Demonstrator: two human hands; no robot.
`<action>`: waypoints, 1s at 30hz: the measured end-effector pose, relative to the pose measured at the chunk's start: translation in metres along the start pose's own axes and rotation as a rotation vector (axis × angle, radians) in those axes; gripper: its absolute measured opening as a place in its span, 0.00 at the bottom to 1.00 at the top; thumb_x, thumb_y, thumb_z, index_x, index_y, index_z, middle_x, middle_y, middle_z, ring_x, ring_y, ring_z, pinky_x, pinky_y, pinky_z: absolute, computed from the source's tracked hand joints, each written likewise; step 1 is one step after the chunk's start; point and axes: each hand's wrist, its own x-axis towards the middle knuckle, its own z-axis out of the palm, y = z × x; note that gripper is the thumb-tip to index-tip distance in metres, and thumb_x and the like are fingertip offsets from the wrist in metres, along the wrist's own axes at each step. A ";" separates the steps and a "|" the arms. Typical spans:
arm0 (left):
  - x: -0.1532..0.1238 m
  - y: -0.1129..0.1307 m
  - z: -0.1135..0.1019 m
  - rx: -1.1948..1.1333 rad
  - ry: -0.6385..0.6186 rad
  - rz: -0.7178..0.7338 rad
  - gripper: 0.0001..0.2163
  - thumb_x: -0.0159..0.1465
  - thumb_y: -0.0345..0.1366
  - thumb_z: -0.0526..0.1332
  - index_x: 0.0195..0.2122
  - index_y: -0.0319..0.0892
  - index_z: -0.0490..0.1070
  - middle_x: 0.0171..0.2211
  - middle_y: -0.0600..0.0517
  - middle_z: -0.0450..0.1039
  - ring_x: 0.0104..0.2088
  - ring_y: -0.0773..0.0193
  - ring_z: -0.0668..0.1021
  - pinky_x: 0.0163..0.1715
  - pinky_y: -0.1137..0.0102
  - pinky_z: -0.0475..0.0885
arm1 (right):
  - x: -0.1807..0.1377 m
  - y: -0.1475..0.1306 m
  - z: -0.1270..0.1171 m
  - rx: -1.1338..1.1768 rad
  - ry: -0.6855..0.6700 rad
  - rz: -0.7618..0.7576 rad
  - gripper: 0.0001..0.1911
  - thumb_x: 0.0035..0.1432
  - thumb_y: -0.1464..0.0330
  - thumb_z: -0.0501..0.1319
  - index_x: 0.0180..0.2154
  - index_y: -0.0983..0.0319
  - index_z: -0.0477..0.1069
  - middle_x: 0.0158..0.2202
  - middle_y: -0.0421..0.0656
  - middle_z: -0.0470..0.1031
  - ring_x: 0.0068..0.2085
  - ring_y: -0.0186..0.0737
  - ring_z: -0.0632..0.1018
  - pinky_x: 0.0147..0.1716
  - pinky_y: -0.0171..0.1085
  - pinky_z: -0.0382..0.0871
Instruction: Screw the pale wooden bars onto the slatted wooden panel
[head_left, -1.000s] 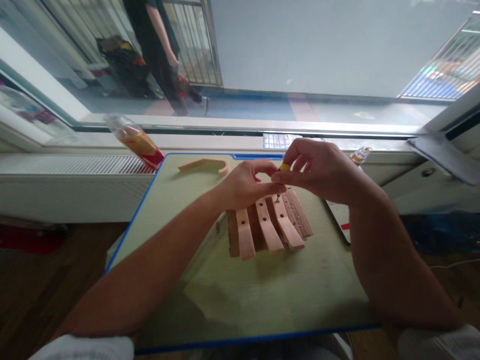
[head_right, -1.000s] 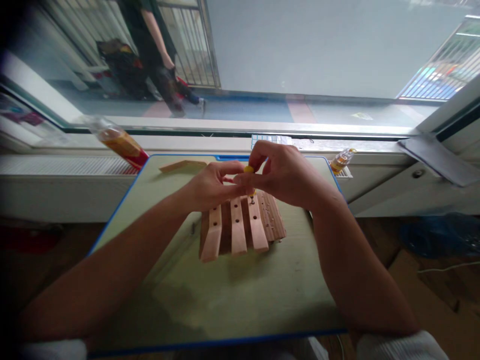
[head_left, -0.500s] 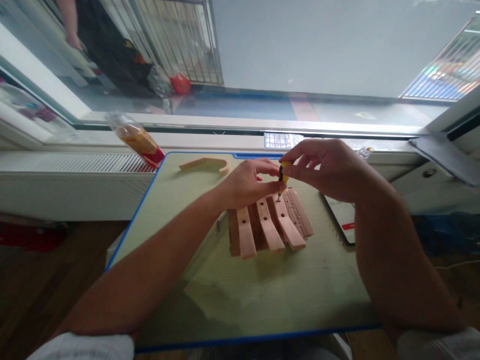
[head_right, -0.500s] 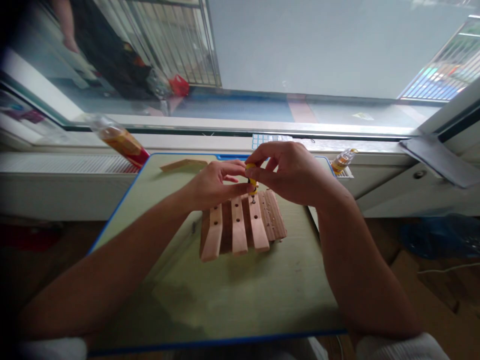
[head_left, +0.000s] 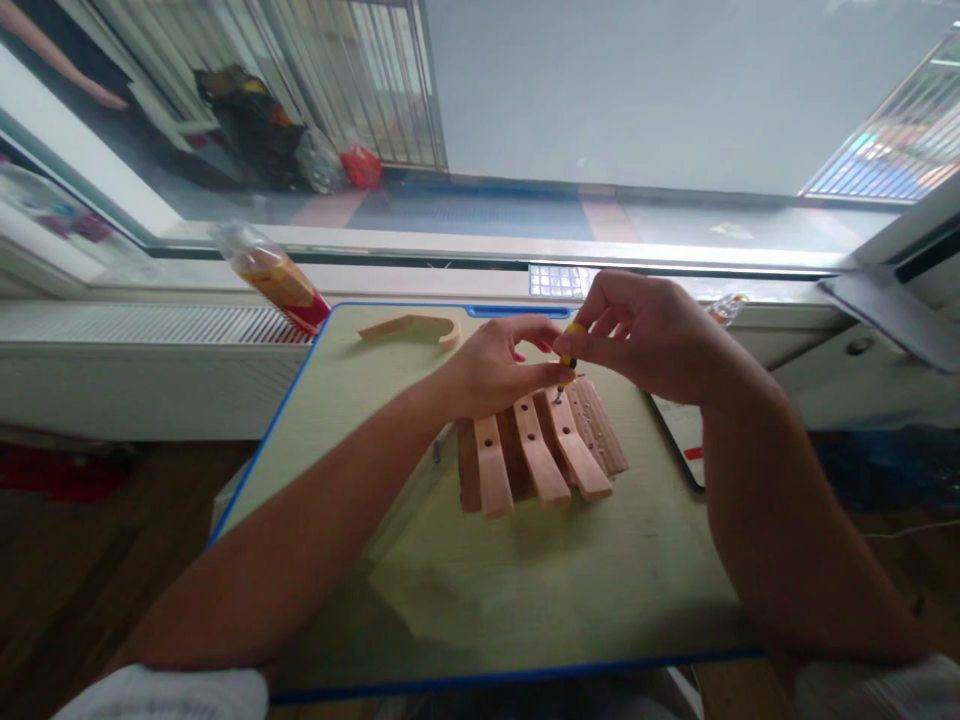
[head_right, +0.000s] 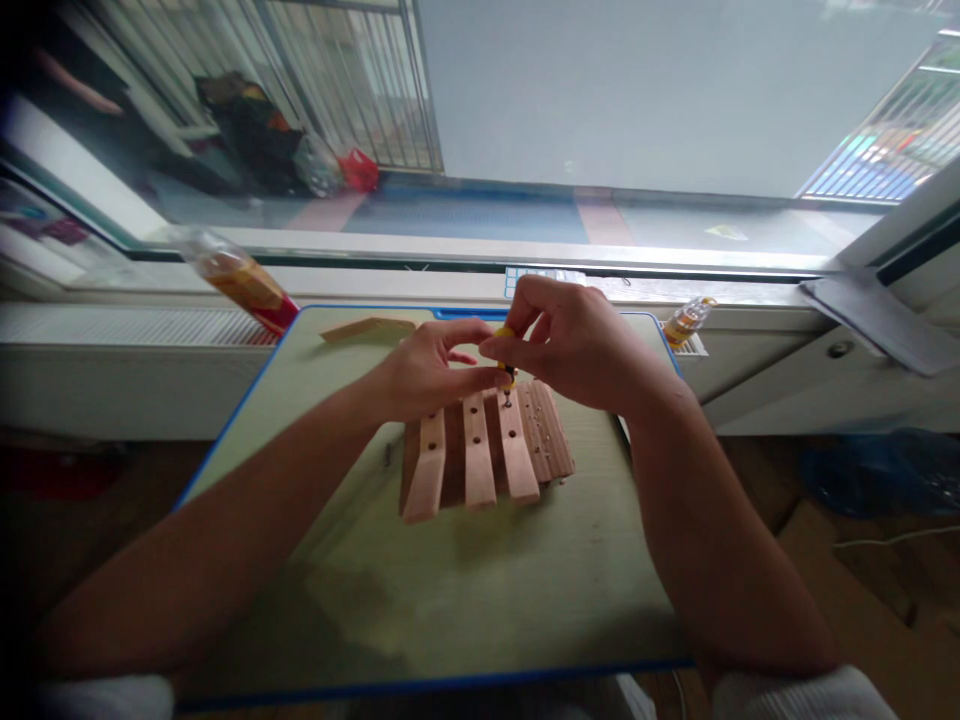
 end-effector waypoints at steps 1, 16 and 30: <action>0.000 0.000 0.000 -0.002 0.003 -0.001 0.17 0.64 0.47 0.72 0.49 0.43 0.83 0.47 0.47 0.84 0.50 0.54 0.83 0.49 0.61 0.78 | 0.001 0.001 0.000 0.008 0.002 0.008 0.19 0.57 0.52 0.75 0.33 0.60 0.77 0.29 0.42 0.79 0.30 0.38 0.76 0.26 0.40 0.64; 0.001 0.005 -0.002 -0.031 -0.003 -0.007 0.15 0.62 0.46 0.73 0.45 0.44 0.85 0.52 0.45 0.83 0.52 0.53 0.83 0.46 0.63 0.78 | -0.004 -0.003 -0.015 0.042 -0.113 -0.006 0.15 0.63 0.56 0.71 0.46 0.57 0.87 0.35 0.44 0.83 0.33 0.41 0.78 0.33 0.43 0.72; -0.001 0.007 -0.001 0.020 -0.007 -0.035 0.19 0.61 0.47 0.74 0.49 0.42 0.82 0.50 0.46 0.83 0.53 0.52 0.82 0.51 0.58 0.77 | -0.001 -0.004 -0.004 -0.019 -0.028 0.014 0.16 0.58 0.52 0.73 0.34 0.58 0.81 0.29 0.42 0.80 0.31 0.40 0.77 0.29 0.42 0.69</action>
